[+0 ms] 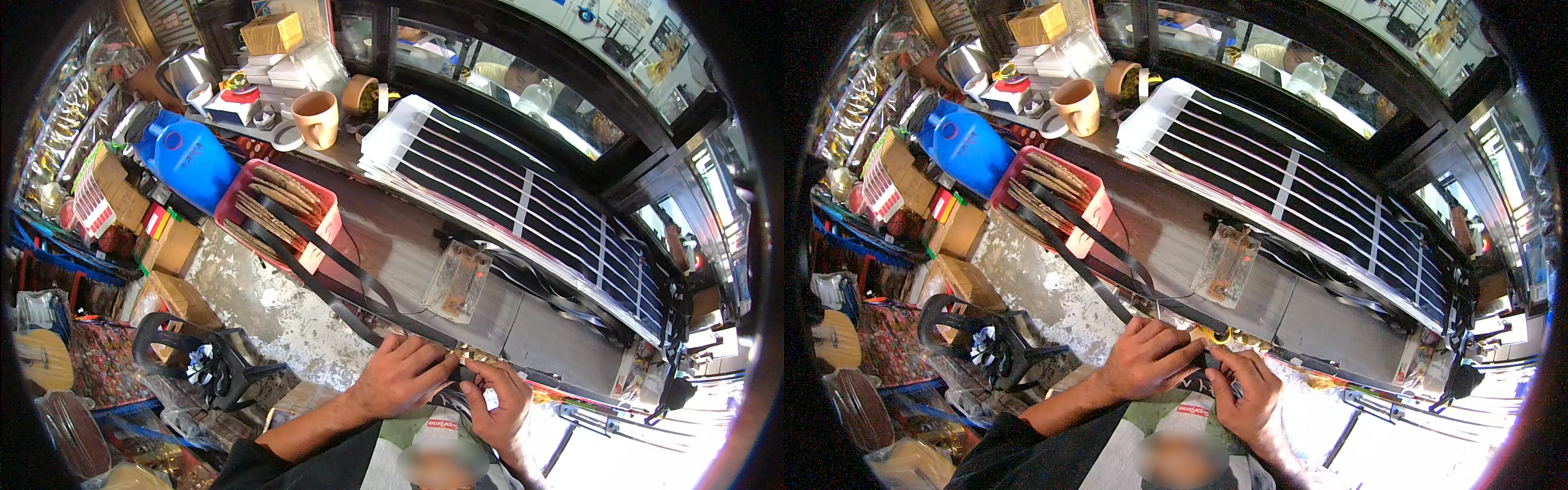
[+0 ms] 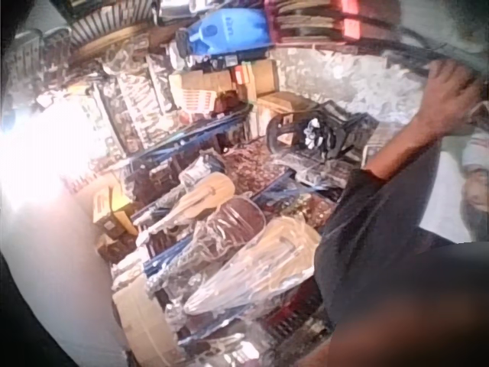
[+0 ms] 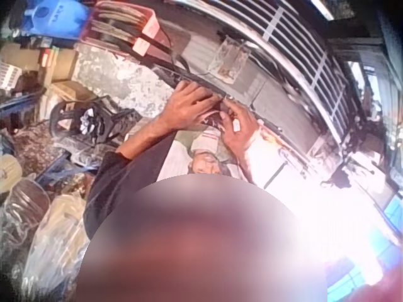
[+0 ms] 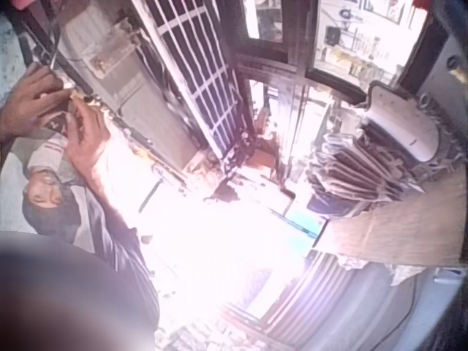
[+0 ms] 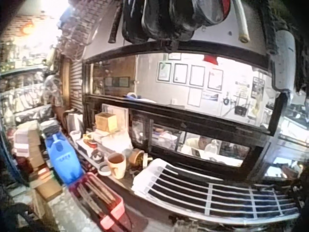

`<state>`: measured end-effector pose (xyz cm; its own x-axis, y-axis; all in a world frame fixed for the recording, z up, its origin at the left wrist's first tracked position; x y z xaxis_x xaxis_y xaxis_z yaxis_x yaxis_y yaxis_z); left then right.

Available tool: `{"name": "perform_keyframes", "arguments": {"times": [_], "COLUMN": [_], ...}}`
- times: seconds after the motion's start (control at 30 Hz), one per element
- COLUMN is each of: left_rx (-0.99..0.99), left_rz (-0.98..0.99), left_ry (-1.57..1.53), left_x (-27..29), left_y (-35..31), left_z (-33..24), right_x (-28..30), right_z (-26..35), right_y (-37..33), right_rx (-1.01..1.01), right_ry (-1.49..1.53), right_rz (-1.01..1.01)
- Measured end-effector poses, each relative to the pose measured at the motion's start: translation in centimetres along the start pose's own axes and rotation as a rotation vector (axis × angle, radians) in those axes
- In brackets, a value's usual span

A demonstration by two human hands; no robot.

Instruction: The person repeatedly wraps and secures black straps around a large rectangular solar panel resting on a counter. They adjust the strap positions and tighten them by hand, working methodically along the panel's length.

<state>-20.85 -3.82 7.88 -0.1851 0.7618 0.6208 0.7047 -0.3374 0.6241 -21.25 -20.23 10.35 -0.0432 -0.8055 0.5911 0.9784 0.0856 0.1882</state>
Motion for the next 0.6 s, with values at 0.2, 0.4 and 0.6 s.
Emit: {"name": "perform_keyframes", "arguments": {"times": [0.2,0.4,0.6], "left_rx": [0.032,0.054,0.072], "left_rz": [-0.002,0.018,0.055], "left_ry": [-0.057,-0.096,-0.103], "left_x": [-0.5,-1.3,-1.9], "left_y": [0.2,0.6,0.8], "left_z": [0.1,0.5,0.5], "right_x": [-0.9,-1.8,-1.1], "right_z": [-2.2,-4.0,-3.4], "right_y": [-0.7,-1.5,-1.0], "right_rx": [-0.122,-0.165,-0.127], "right_ry": [0.194,0.302,0.233], "right_rz": [0.068,0.113,0.026]}}
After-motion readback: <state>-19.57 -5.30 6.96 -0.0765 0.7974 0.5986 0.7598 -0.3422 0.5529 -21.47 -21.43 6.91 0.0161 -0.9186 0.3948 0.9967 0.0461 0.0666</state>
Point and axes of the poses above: each hand's wrist, its own y-axis towards the middle knuckle, its own x-axis out of the back of the hand, z = x × y, the point moved 8 cm from there along y, towards the middle knuckle, and after that the axes turned 9 degrees about -z, right-handed, at the moved point
